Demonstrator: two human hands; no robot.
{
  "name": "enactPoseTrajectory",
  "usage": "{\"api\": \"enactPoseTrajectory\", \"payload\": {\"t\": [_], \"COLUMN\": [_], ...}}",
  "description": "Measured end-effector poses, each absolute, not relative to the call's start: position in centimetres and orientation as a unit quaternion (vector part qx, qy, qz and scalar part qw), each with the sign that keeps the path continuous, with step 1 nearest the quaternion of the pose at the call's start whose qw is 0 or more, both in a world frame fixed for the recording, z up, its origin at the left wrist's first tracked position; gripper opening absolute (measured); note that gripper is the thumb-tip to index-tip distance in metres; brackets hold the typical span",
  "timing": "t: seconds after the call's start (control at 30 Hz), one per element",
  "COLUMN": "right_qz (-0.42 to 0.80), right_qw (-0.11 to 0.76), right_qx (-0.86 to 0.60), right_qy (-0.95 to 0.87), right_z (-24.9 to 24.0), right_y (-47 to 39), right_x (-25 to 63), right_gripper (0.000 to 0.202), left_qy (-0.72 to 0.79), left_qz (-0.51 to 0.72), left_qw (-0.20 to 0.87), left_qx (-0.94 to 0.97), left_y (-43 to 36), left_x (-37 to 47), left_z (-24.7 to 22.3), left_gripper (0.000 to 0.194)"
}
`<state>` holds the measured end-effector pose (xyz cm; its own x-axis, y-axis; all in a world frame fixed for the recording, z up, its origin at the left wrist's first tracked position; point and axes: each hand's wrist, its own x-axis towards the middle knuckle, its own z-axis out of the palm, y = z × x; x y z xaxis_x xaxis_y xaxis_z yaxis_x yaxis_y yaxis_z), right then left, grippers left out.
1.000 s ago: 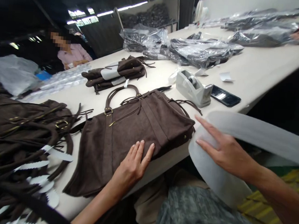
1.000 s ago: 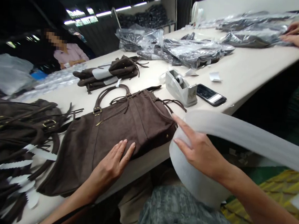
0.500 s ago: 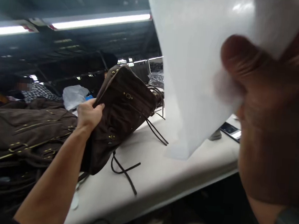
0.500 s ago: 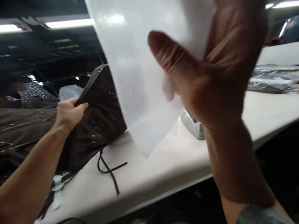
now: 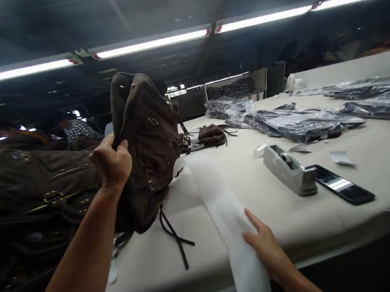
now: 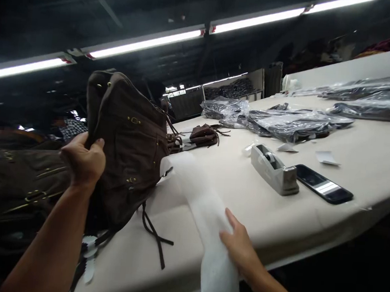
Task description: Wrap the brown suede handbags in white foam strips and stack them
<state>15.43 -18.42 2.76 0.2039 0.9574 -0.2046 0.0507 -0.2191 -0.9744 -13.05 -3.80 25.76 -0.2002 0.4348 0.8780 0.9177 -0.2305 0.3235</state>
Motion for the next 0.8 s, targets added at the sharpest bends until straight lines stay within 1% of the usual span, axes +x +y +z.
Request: {"api": "enactPoseTrajectory", "payload": {"t": [0.13,0.23,0.4,0.43,0.5,0.57,0.6,0.63,0.67,0.73,0.77,0.8], "right_qz": [0.403,0.395,0.389,0.376,0.340,0.289,0.252,0.205,0.151,0.042,0.007,-0.007], "right_qw": [0.484,0.470,0.421,0.403,0.338,0.252,0.216,0.197,0.195,0.222,0.236,0.245], "right_qx": [-0.652,-0.663,-0.637,-0.629,-0.616,-0.621,-0.628,-0.638,-0.647,-0.648,-0.645,-0.646], "right_qy": [-0.421,-0.429,-0.516,-0.549,-0.625,-0.684,-0.704,-0.715,-0.722,-0.728,-0.727,-0.723], "right_z": [2.2,1.7,1.6,1.9,3.1,4.9,5.8,6.6,7.3,8.1,8.1,7.9], "right_y": [-19.8,-20.2,-18.9,-18.3,-17.0,-15.4,-14.5,-13.5,-12.4,-9.7,-8.3,-6.8], "right_x": [17.0,18.0,18.0,17.8,17.3,16.8,16.6,16.4,16.3,16.1,16.1,16.0], "right_gripper": [0.084,0.082,0.076,0.074,0.064,0.047,0.039,0.036,0.036,0.033,0.031,0.035], "left_qy": [-0.573,-0.573,-0.560,-0.554,-0.546,-0.538,-0.530,-0.519,-0.507,-0.488,-0.482,-0.479], "left_qz": [-0.515,-0.509,-0.500,-0.496,-0.482,-0.455,-0.440,-0.426,-0.414,-0.398,-0.394,-0.391], "left_qw": [0.227,0.215,0.209,0.210,0.218,0.225,0.226,0.224,0.220,0.203,0.195,0.188], "left_qx": [-0.596,-0.605,-0.626,-0.634,-0.650,-0.673,-0.688,-0.706,-0.723,-0.750,-0.758,-0.763], "left_y": [-3.4,-2.8,-2.3,-2.4,-2.9,-3.6,-4.0,-4.4,-4.7,-5.3,-5.4,-5.5], "left_x": [-12.7,-12.3,-10.9,-10.3,-9.0,-7.5,-6.7,-6.1,-5.5,-4.7,-4.4,-4.3], "left_z": [25.0,24.4,23.8,23.7,23.3,22.5,22.0,21.5,20.9,20.0,19.6,19.3], "left_gripper": [0.034,0.032,0.032,0.033,0.035,0.037,0.038,0.038,0.038,0.038,0.038,0.039]}}
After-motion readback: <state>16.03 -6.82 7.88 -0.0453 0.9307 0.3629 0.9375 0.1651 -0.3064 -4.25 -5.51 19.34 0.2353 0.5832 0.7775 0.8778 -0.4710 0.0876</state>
